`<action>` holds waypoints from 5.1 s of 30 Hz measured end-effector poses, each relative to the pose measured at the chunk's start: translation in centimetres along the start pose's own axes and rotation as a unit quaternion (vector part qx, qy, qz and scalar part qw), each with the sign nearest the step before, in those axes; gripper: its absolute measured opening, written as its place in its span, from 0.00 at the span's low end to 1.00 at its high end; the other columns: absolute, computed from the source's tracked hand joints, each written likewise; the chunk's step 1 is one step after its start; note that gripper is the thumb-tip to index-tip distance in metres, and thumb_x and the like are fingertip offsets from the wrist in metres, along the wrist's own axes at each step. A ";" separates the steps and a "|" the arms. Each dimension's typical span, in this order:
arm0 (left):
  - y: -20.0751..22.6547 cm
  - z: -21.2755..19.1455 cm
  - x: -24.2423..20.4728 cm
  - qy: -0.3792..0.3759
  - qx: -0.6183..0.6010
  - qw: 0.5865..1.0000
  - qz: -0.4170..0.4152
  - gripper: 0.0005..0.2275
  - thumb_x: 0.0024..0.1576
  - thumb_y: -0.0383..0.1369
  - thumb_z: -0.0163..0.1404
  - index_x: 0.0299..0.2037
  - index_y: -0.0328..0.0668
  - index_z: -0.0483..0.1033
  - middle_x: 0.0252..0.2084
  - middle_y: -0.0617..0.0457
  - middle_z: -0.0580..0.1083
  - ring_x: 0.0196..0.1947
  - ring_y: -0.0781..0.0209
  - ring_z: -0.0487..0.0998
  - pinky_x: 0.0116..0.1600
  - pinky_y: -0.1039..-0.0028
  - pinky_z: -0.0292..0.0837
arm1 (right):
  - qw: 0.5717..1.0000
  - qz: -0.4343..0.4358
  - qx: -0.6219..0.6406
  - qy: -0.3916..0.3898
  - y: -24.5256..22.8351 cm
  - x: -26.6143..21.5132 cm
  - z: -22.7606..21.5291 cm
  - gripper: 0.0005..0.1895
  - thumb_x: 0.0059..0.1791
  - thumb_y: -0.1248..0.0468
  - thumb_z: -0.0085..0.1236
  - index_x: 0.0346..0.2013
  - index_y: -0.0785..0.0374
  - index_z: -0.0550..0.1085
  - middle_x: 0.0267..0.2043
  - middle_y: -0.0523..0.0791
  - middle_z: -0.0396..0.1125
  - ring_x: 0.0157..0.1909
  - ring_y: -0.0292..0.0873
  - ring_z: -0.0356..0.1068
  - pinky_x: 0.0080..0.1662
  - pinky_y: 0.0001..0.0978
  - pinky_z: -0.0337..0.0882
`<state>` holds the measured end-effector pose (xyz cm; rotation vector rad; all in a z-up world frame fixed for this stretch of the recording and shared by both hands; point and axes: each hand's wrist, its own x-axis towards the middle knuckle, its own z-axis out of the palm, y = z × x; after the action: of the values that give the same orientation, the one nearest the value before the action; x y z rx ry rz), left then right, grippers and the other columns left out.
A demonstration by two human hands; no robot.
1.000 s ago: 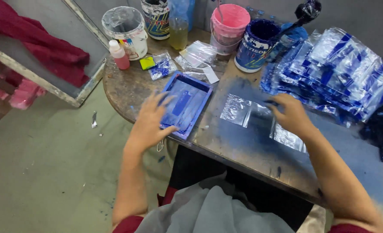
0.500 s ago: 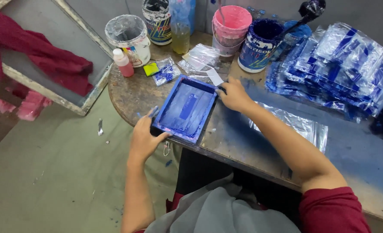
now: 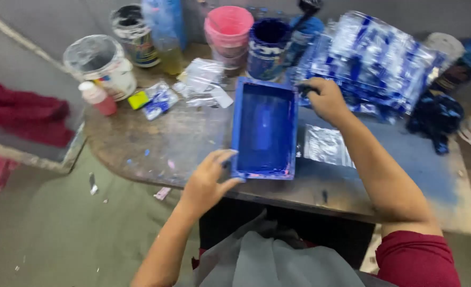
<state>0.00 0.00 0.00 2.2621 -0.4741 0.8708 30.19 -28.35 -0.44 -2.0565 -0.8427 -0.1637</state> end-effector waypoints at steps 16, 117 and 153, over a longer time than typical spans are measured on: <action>3.9 13.6 10.1 -0.170 0.014 0.896 0.409 0.08 0.59 0.21 0.51 0.39 0.43 0.65 0.30 0.54 0.60 0.23 0.60 0.59 0.23 0.71 0.57 | 0.988 0.053 -0.004 0.145 4.7 -11.0 -14.0 0.21 0.46 0.80 0.41 0.45 0.70 0.80 0.45 0.51 0.75 0.49 0.46 0.74 0.53 0.38 0.76; -7.5 19.6 14.9 -0.121 -0.371 0.886 -0.251 0.31 0.43 0.49 0.56 0.57 0.44 0.71 0.55 0.47 0.78 0.41 0.52 0.83 0.49 0.62 0.79 | 0.945 -0.183 -0.066 -0.263 -21.0 17.7 29.6 0.18 0.50 0.56 0.61 0.53 0.58 0.77 0.46 0.49 0.63 0.50 0.52 0.65 0.50 0.44 0.65; -12.5 21.4 12.2 -0.039 -0.321 0.894 -0.310 0.19 0.42 0.32 0.60 0.45 0.38 0.75 0.34 0.44 0.81 0.33 0.49 0.85 0.38 0.59 0.81 | 0.972 0.132 0.144 -0.132 -19.2 13.2 15.6 0.13 0.52 0.63 0.55 0.49 0.59 0.81 0.34 0.39 0.72 0.31 0.29 0.64 0.29 0.19 0.64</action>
<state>25.12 -7.01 -9.16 1.6616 -0.0313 0.2344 25.40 -2.32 8.71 -1.9136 -0.6925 0.3671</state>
